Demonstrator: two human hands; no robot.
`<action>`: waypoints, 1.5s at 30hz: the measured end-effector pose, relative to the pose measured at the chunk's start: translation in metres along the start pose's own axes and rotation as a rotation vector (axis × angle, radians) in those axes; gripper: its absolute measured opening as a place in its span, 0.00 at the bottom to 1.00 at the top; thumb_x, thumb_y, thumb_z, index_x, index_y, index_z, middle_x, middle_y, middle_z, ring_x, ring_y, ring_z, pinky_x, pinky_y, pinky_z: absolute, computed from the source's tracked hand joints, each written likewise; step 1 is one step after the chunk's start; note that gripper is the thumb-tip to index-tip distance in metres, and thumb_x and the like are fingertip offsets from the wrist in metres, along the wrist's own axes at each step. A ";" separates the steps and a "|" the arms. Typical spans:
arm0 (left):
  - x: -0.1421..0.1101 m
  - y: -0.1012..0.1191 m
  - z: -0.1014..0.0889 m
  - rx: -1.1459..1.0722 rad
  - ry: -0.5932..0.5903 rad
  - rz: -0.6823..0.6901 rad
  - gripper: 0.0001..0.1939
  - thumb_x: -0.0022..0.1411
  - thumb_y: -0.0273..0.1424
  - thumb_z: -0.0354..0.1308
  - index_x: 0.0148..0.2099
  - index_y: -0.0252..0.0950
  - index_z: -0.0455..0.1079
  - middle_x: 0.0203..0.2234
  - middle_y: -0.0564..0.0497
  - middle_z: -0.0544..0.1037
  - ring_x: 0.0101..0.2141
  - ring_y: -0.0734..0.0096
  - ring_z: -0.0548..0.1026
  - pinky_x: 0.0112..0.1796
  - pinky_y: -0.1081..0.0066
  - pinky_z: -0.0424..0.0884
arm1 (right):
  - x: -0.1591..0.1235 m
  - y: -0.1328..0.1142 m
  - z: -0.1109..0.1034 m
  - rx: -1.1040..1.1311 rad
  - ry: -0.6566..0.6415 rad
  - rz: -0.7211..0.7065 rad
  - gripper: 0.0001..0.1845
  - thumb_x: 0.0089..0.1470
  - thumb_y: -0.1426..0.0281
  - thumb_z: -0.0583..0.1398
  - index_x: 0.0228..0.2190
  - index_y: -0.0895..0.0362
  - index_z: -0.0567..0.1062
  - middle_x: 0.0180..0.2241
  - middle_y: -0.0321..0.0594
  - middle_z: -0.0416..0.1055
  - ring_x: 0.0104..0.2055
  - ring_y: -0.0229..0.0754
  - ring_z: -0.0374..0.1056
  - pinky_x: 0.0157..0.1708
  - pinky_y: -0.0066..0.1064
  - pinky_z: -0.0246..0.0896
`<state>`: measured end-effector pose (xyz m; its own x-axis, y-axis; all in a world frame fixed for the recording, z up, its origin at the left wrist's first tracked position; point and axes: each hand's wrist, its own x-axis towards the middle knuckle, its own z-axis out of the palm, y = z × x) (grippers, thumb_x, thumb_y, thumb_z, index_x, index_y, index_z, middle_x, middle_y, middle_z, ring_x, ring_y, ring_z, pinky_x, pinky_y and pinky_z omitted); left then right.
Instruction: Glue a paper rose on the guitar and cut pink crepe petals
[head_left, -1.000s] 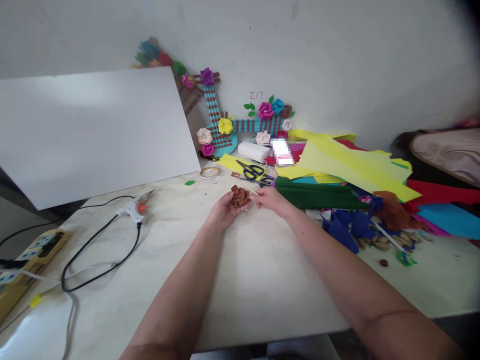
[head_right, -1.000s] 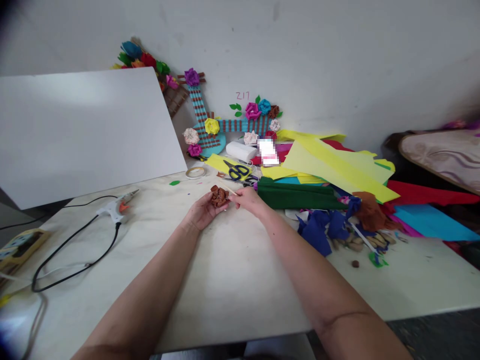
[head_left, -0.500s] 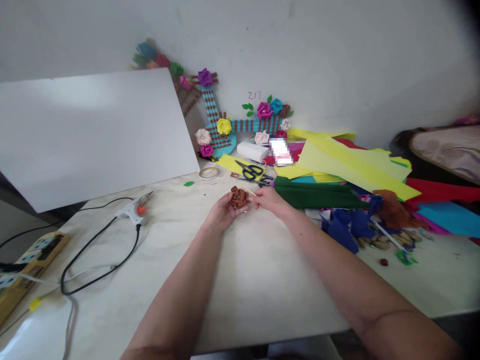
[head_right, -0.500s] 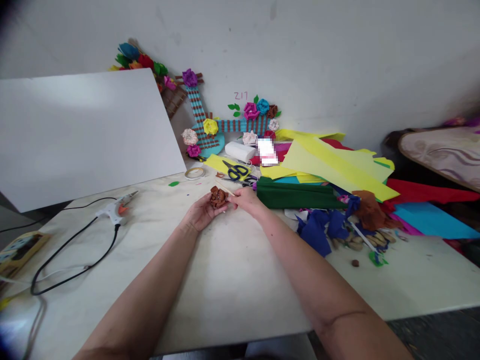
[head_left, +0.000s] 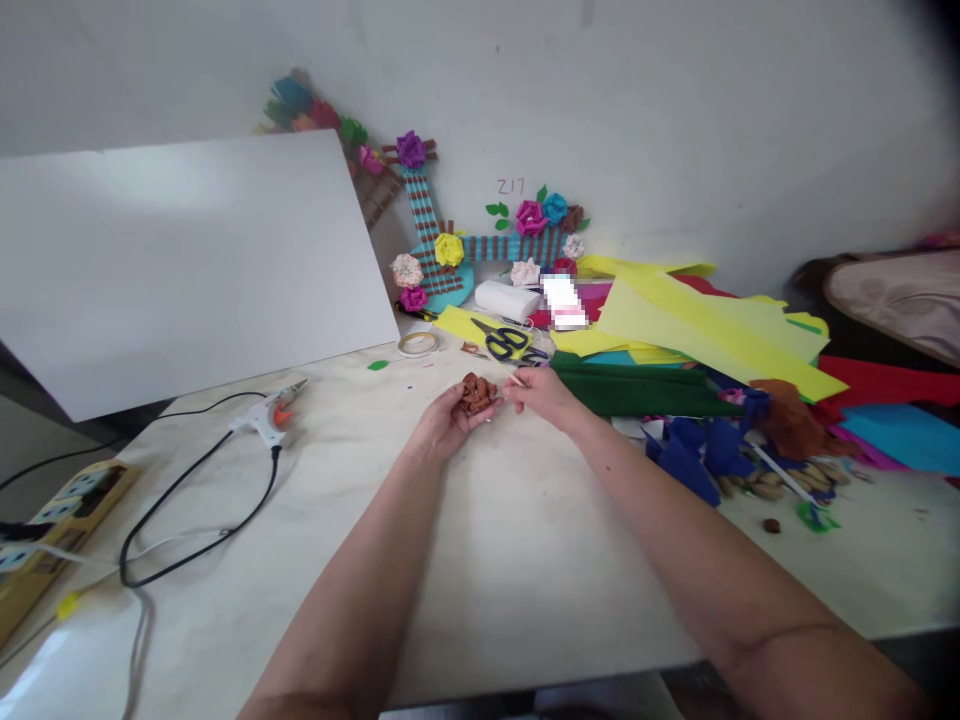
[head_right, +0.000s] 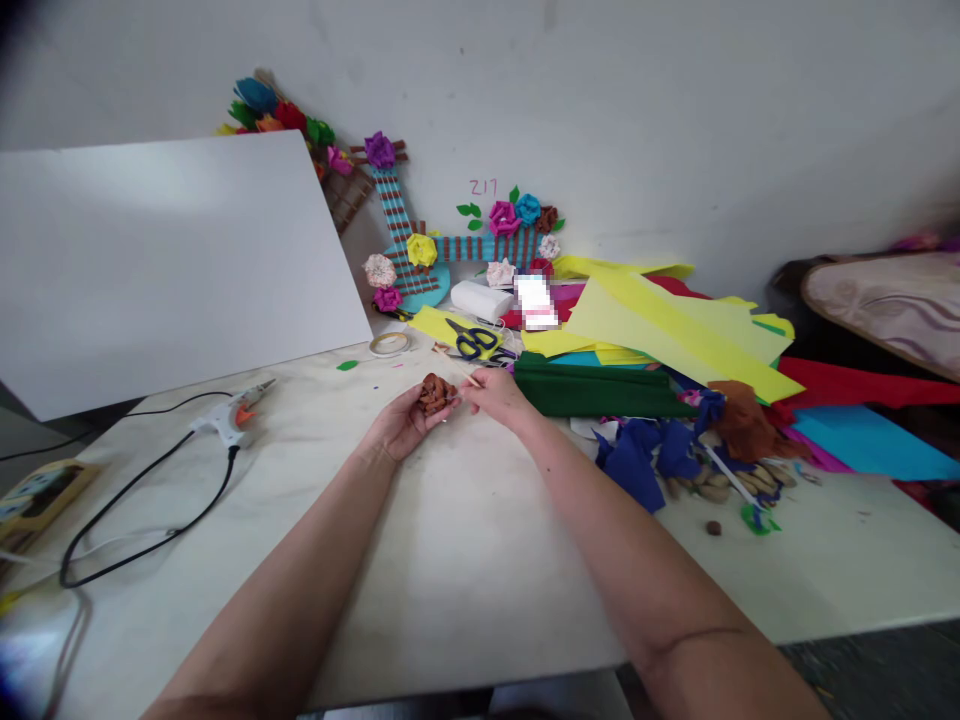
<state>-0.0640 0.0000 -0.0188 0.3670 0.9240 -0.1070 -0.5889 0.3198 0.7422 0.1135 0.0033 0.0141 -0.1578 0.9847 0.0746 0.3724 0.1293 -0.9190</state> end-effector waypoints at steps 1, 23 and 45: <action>0.000 0.000 0.000 0.004 0.003 -0.002 0.13 0.64 0.30 0.46 0.46 0.28 0.65 0.40 0.39 0.75 0.41 0.60 0.75 0.38 0.67 0.75 | 0.000 -0.002 0.000 -0.015 0.013 -0.015 0.04 0.42 0.70 0.58 0.22 0.59 0.72 0.13 0.30 0.64 0.17 0.31 0.55 0.18 0.23 0.47; 0.000 0.000 0.003 -0.078 0.101 0.058 0.11 0.63 0.26 0.47 0.47 0.32 0.64 0.40 0.42 0.74 0.38 0.65 0.76 0.37 0.64 0.75 | 0.002 0.012 0.006 -0.657 0.110 -0.596 0.08 0.52 0.69 0.59 0.27 0.56 0.78 0.28 0.38 0.74 0.30 0.37 0.66 0.28 0.27 0.51; 0.000 0.002 0.002 -0.078 0.060 -0.026 0.15 0.65 0.34 0.45 0.51 0.35 0.63 0.35 0.45 0.75 0.32 0.66 0.77 0.34 0.64 0.76 | -0.002 0.016 0.008 -0.659 0.124 -0.743 0.11 0.53 0.70 0.57 0.35 0.54 0.79 0.33 0.40 0.74 0.32 0.37 0.67 0.30 0.25 0.56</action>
<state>-0.0634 0.0006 -0.0159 0.3406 0.9253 -0.1667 -0.6351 0.3572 0.6849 0.1125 0.0027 -0.0039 -0.4737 0.6278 0.6177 0.6564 0.7193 -0.2277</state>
